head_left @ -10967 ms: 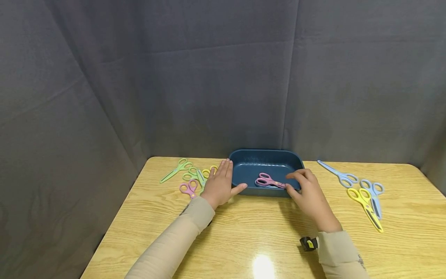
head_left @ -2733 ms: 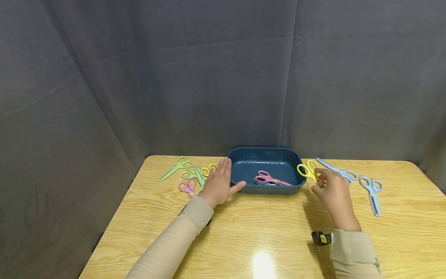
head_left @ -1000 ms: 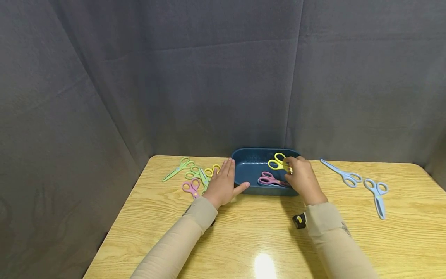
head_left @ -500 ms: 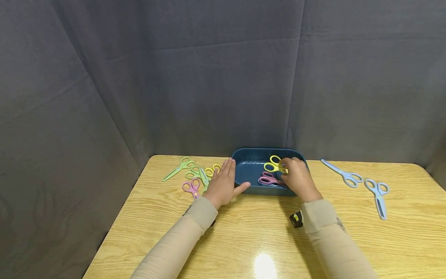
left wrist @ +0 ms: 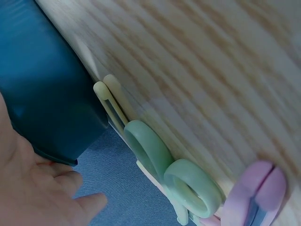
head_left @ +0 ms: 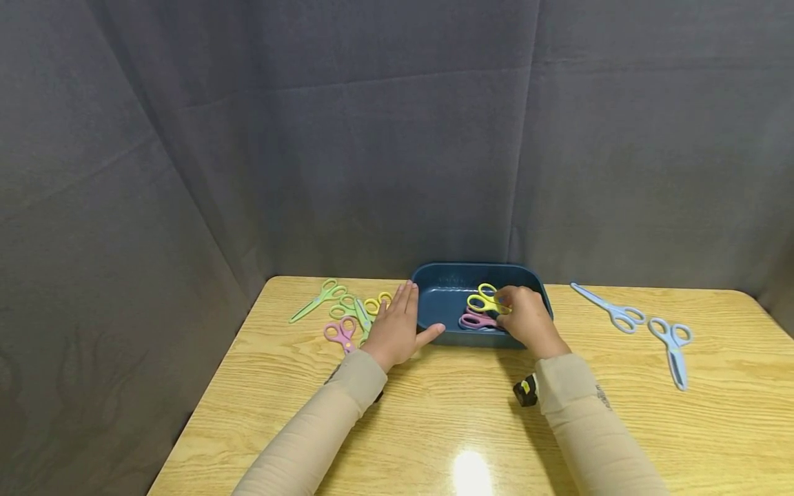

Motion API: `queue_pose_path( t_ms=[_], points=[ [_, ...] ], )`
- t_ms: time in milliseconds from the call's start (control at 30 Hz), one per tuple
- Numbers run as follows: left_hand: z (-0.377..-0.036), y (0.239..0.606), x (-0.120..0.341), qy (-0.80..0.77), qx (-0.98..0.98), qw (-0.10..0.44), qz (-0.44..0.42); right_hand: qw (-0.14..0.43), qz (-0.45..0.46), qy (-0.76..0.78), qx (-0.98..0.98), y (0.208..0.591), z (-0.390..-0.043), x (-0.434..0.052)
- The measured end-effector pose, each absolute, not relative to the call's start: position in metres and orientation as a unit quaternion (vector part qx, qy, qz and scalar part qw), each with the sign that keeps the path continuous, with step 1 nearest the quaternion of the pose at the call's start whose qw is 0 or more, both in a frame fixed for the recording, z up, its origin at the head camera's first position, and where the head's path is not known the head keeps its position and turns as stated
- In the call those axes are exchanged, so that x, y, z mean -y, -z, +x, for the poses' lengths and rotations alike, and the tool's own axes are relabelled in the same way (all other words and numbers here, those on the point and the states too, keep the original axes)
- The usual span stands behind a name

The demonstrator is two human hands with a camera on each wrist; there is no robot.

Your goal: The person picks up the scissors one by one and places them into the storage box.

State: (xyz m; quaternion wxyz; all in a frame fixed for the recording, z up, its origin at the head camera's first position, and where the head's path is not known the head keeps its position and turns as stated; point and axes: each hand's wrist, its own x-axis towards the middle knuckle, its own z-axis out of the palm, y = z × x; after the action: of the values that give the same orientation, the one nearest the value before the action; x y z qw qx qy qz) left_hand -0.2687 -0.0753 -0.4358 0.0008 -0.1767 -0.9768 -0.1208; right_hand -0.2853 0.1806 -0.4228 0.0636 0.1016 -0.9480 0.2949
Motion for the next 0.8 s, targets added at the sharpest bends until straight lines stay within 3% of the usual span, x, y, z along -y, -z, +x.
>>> queue_pose_path(
  t_ms=[800],
  points=[
    [-0.2682,0.4339,0.0758,0.125,0.976,0.0,-0.176,0.005,0.073,-0.299,0.951,0.4259,-0.2907,-0.1794]
  ],
)
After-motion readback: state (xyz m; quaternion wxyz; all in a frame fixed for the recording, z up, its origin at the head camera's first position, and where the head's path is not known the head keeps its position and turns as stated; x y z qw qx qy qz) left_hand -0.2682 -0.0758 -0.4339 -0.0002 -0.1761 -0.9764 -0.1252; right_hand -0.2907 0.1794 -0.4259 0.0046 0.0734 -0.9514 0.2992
